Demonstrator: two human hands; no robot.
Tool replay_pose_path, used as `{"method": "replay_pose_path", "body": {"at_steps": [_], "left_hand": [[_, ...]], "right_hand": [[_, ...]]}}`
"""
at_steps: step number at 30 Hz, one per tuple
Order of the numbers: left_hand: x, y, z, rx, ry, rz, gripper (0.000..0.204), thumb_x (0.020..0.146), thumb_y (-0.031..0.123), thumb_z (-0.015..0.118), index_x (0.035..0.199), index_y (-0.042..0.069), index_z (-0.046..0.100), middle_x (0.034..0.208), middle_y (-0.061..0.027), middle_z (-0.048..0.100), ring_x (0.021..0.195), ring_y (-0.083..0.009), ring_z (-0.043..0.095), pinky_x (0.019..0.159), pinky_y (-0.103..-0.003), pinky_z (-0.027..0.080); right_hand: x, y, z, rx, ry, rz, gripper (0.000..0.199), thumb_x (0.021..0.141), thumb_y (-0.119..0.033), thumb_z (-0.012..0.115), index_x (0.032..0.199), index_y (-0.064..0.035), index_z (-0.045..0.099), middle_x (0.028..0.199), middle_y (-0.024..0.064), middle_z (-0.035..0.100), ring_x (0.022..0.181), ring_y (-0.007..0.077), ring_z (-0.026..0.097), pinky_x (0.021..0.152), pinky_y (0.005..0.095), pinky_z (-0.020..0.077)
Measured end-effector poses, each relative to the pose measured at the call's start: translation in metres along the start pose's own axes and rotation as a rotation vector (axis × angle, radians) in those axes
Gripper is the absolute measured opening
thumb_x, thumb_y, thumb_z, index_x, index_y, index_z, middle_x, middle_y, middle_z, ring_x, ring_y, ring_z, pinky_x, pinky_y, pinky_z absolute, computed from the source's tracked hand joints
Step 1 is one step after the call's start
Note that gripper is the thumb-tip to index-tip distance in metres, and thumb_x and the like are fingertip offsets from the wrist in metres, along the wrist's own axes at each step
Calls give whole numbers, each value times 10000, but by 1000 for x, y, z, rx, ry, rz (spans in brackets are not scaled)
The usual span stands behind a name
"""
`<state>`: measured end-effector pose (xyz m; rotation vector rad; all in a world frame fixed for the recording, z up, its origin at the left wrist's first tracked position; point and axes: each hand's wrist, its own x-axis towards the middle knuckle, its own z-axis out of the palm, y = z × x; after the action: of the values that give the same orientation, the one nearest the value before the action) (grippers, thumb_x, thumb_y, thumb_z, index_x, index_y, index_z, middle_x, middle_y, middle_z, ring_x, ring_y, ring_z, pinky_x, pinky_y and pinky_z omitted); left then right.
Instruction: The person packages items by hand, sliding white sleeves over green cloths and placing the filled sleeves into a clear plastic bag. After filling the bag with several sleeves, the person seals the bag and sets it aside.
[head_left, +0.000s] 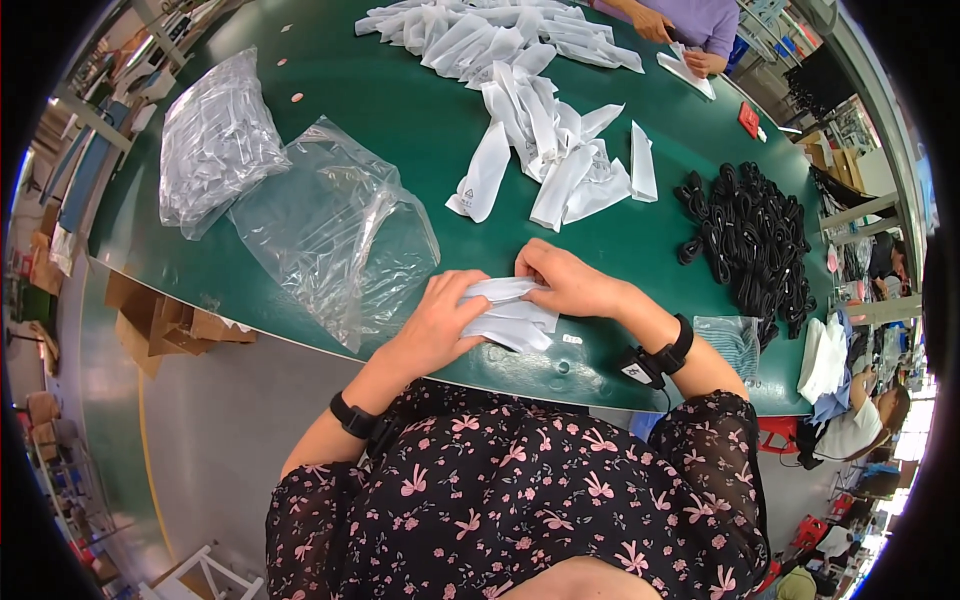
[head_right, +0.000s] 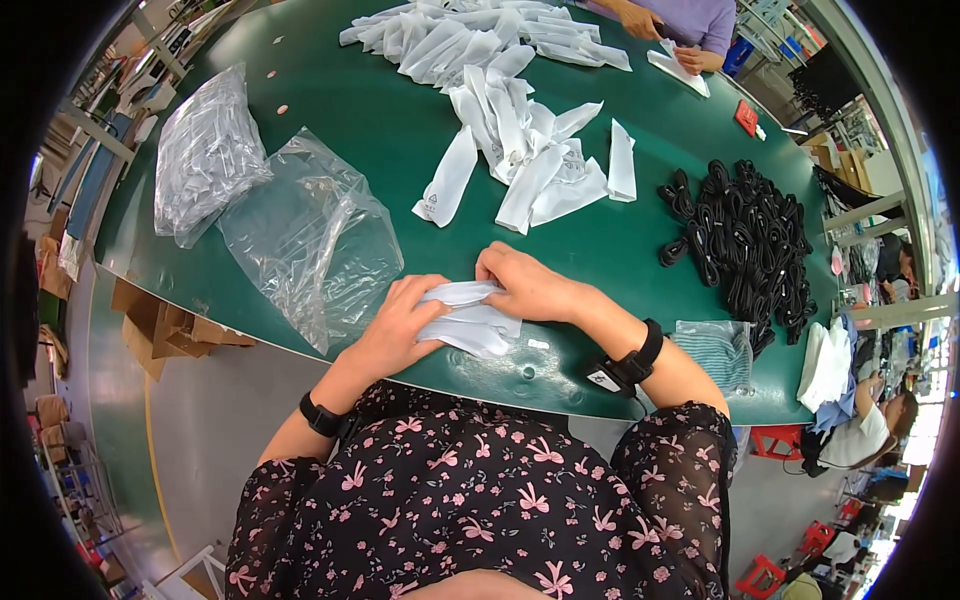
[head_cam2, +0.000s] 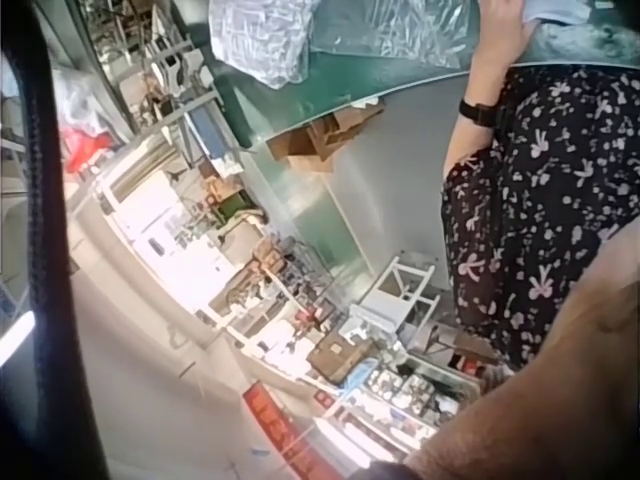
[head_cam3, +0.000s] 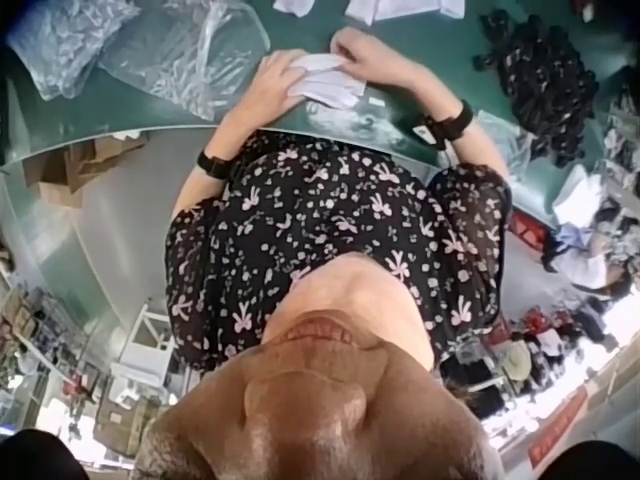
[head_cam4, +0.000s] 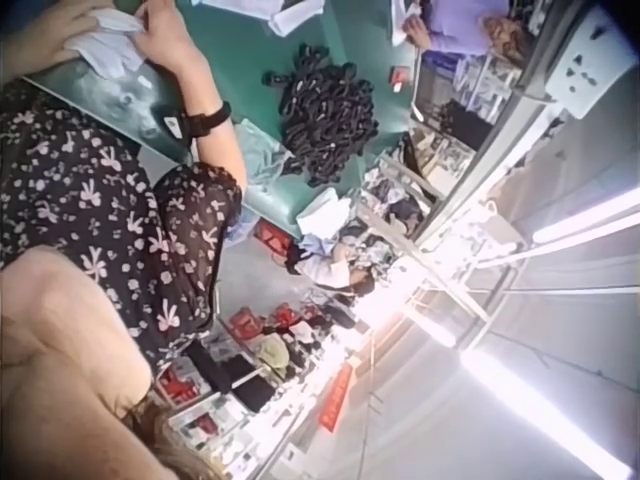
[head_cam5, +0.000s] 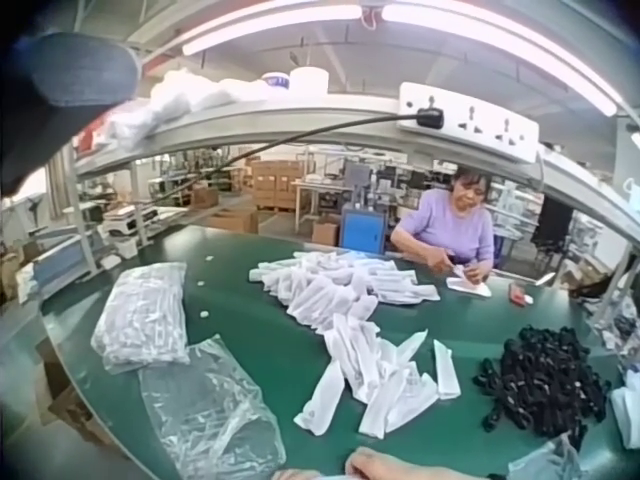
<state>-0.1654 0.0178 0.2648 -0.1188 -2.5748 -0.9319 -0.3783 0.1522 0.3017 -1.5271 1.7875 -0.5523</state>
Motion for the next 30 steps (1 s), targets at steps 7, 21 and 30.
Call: {"method": "replay_pose_path", "body": {"at_steps": [7,21,30], "left_hand": [[-2,-2,4,-73,-16,-1,522,623,62,811,1078,40,556,1194,-163,520,1081,-351,506,927,-439,406],[-2,4,2,-119,3,-59,673,554,80,829,1178,44,580,1193,-154,523,1123,-360,484,981,-450,401],[15,3,-8,135,137,9,627,528,129,851,1112,92,627,1235,-165,498,1225,-386,437,1035,-451,394]], "right_hand": [[52,6,-45,-315,382,-352,303,786,11,601,1082,-57,596,1017,141,567,848,329,598,767,370,510],[57,26,-20,-372,257,-227,162,885,-112,592,861,47,571,952,213,594,864,400,595,743,460,485],[-5,4,-17,-267,5,-173,190,897,-170,602,878,18,614,892,178,613,843,387,604,735,455,480]]}}
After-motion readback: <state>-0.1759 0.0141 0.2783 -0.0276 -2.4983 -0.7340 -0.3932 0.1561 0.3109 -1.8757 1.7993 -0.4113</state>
